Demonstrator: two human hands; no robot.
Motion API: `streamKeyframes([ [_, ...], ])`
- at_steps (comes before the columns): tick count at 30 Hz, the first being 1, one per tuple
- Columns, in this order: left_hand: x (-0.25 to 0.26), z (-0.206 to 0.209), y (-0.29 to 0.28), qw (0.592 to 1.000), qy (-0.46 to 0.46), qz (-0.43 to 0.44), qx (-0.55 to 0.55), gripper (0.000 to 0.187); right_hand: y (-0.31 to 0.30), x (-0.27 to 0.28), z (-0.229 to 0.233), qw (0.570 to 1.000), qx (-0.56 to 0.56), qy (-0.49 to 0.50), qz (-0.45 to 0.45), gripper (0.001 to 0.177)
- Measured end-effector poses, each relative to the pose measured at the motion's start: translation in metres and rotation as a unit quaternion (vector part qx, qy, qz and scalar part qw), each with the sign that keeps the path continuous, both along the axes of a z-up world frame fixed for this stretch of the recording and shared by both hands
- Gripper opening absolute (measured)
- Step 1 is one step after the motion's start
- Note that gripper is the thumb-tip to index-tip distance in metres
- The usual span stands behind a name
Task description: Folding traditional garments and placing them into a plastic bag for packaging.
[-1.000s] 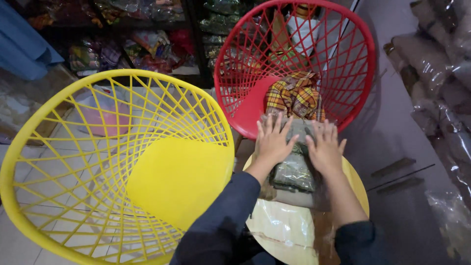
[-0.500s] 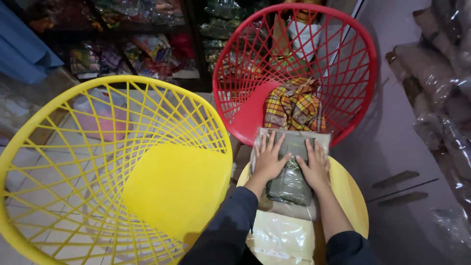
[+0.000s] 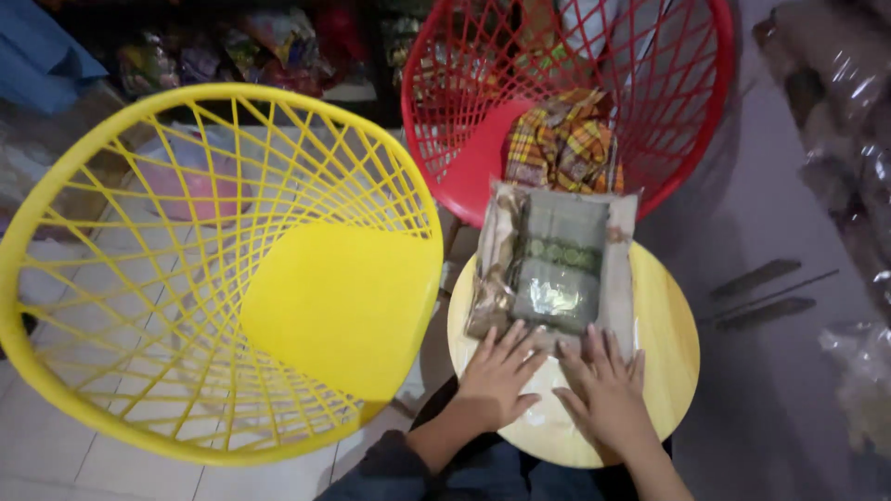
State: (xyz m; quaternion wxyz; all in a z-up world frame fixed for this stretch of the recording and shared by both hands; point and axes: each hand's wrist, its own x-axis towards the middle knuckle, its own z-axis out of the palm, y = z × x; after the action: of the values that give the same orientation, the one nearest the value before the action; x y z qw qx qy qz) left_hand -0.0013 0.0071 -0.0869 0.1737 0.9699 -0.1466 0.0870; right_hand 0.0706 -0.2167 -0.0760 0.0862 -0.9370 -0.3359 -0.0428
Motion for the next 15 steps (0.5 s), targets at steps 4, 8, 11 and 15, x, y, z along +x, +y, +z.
streamKeyframes([
  [4,-0.042,-0.002,0.023,0.997,0.056,0.011,-0.055,0.067,-0.038,-0.031,-0.032,1.0,0.026,-0.003,0.015,0.066],
  [8,-0.057,-0.017,0.045,0.997,0.011,0.004,-0.079,0.062,-0.052,-0.039,-0.035,1.0,0.022,0.008,0.013,0.063],
  [11,-0.061,-0.013,0.047,0.997,-0.003,0.001,-0.073,0.058,-0.047,-0.05,-0.026,1.0,0.003,-0.01,-0.001,0.059],
  [15,-0.058,-0.024,0.021,0.995,-0.06,0.009,-0.076,0.034,-0.026,-0.062,-0.01,0.995,0.079,-0.053,0.04,0.045],
])
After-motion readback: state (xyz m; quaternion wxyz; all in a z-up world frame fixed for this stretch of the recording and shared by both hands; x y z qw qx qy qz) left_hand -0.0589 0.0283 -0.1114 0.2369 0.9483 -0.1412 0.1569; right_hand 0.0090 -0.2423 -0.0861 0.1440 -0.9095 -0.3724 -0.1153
